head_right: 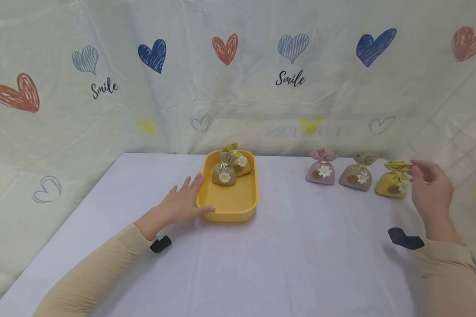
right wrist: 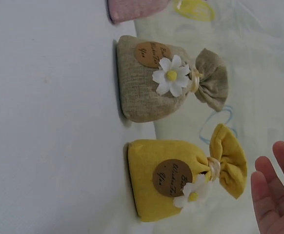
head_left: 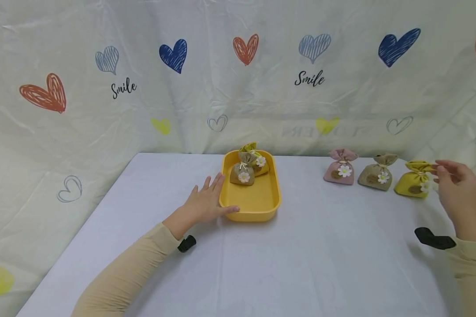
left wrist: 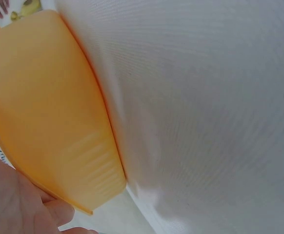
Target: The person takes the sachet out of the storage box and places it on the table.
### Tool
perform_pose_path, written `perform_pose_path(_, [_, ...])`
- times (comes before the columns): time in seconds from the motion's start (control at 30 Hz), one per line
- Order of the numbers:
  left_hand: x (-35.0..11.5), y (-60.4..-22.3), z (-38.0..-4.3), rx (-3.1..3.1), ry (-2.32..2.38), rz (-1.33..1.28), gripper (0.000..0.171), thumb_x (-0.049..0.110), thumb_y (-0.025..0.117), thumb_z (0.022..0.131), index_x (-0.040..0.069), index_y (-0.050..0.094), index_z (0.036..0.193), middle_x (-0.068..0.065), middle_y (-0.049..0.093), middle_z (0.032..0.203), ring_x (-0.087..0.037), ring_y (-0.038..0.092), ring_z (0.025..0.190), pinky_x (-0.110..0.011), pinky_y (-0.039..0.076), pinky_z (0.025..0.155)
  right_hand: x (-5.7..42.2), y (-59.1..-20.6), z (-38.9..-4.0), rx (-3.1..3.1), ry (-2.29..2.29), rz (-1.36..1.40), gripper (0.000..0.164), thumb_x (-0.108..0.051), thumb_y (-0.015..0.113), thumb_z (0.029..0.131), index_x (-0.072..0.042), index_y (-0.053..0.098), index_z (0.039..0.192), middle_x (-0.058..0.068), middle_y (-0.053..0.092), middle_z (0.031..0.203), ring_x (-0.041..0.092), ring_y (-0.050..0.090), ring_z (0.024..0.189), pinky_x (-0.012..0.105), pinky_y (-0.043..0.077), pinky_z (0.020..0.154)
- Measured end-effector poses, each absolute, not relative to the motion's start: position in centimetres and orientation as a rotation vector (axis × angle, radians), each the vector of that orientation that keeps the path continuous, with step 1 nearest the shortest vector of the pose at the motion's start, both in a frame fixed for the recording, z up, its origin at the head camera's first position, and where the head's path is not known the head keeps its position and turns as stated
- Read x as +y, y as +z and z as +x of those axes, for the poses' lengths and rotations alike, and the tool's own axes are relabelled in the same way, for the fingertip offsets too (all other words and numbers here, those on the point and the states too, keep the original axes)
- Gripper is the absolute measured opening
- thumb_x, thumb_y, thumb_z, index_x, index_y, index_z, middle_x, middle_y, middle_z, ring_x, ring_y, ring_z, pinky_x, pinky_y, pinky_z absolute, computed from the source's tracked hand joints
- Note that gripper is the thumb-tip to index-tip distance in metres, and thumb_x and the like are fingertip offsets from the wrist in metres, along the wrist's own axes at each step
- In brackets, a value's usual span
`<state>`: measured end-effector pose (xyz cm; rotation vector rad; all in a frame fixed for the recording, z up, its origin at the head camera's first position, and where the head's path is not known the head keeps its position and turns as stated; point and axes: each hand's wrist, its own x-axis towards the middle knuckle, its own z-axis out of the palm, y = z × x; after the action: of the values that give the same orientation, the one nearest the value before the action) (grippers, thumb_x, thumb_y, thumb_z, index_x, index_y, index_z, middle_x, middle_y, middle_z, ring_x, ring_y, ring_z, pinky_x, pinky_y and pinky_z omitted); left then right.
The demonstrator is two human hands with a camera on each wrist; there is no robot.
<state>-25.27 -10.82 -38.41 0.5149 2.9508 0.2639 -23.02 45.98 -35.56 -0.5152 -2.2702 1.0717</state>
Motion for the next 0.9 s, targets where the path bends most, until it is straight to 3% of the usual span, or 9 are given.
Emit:
perform_pose_path(0.17, [-10.8, -38.5, -25.3, 2.959, 0.282, 0.516, 0.111, 0.082, 0.039, 0.073, 0.015, -0.003, 0.15, 0.003, -0.005, 0.155, -0.029, 0.001, 0.14, -0.058, 0.011, 0.106, 45.2, -35.7, -22.4, -2.295, 1.065, -0.377, 0.034, -0.026, 0.039, 0.1, -0.016, 0.052, 0.13, -0.02, 0.051, 0.102, -0.013, 0.045, 0.086, 0.001, 0.036, 0.07])
perform_pose_path(0.43, [-10.8, -38.6, -25.2, 2.953, 0.296, 0.509, 0.109, 0.08, 0.041, 0.074, 0.016, -0.003, 0.15, 0.003, -0.006, 0.155, -0.029, 0.0, 0.14, -0.058, 0.009, 0.106, 43.8, -35.2, -22.1, -2.239, 1.154, -0.177, 0.026, -0.017, 0.046, 0.098, -0.01, 0.059, 0.118, -0.025, 0.053, 0.092, -0.011, 0.051, 0.084, 0.001, 0.038, 0.068])
perform_pose_path(0.6, [-10.8, -38.5, -25.1, 2.944, 0.297, 0.509, 0.109, 0.08, 0.041, 0.075, 0.015, -0.003, 0.15, 0.003, -0.006, 0.155, -0.029, 0.0, 0.14, -0.058, 0.009, 0.106, 42.7, -34.5, -22.2, -2.319, 1.187, -0.054, 0.027, -0.02, 0.049, 0.097, -0.01, 0.058, 0.12, -0.023, 0.056, 0.096, -0.008, 0.052, 0.085, 0.002, 0.039, 0.068])
perform_pose_path(0.77, [-10.9, -38.5, -25.1, 2.945, 0.287, 0.516, 0.11, 0.081, 0.04, 0.074, 0.015, -0.004, 0.15, 0.002, -0.005, 0.155, -0.029, -0.001, 0.14, -0.058, 0.009, 0.106, 40.7, -34.0, -22.3, -2.439, 1.043, 0.089, 0.031, -0.023, 0.047, 0.098, -0.002, 0.055, 0.12, -0.024, 0.054, 0.096, -0.006, 0.049, 0.084, 0.002, 0.036, 0.068])
perform_pose_path(0.9, [-10.9, -38.7, -25.3, 2.953, 0.287, 0.522, 0.11, 0.081, 0.04, 0.074, 0.015, -0.004, 0.15, 0.002, -0.005, 0.155, -0.029, 0.0, 0.14, -0.058, 0.01, 0.106, 39.1, -33.6, -22.4, -2.502, 0.996, 0.172, 0.032, -0.025, 0.047, 0.098, -0.003, 0.055, 0.12, -0.015, 0.057, 0.1, -0.007, 0.046, 0.089, 0.002, 0.033, 0.069])
